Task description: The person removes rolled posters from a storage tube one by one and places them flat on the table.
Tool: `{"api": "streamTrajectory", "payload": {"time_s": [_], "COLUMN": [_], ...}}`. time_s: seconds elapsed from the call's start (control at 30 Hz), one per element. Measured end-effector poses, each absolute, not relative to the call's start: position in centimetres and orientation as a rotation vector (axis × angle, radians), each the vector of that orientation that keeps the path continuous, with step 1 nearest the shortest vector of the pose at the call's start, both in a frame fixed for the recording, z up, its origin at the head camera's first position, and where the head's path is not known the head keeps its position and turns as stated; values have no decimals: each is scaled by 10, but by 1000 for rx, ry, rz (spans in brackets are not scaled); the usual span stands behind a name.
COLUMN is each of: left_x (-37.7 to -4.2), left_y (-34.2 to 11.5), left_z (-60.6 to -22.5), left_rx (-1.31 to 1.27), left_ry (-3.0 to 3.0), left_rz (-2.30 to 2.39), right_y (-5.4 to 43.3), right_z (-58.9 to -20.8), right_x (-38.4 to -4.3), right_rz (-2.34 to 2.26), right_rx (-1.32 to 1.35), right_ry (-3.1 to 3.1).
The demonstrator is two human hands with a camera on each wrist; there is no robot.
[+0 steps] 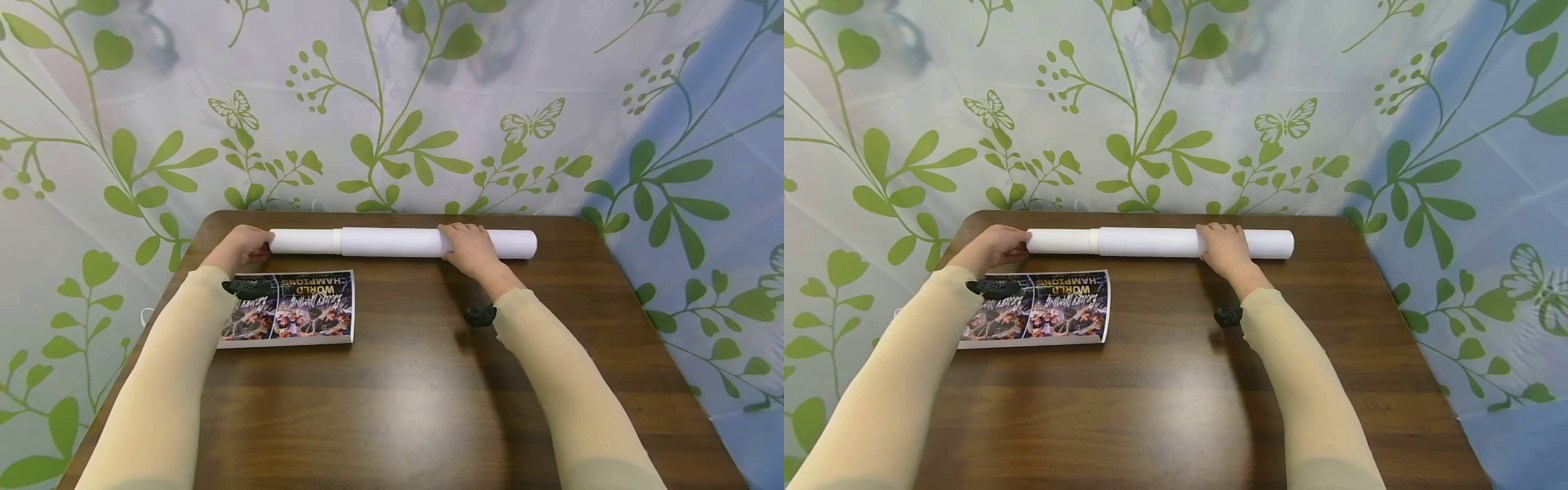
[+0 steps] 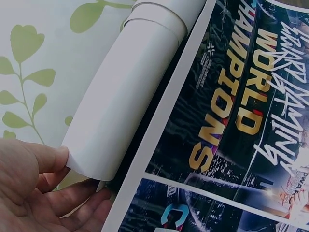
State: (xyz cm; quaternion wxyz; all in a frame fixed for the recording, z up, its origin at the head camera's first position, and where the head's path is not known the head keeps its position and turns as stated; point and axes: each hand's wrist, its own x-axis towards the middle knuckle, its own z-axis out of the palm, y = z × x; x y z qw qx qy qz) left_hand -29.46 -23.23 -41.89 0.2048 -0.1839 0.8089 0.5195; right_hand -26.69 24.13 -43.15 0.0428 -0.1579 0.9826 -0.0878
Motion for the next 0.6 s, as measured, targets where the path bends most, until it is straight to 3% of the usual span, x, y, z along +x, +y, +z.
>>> {"api": "streamTrajectory", "payload": {"time_s": [0.6], "left_x": [-293], "left_y": [-245], "left_z": [-418], "left_rx": [-535], "left_ry": [2257], "left_rz": [1468], "right_y": [241], "right_z": [-431], "right_x": [-268], "right_rz": [-268], "right_rx": [-503], "right_ry": [3009]}}
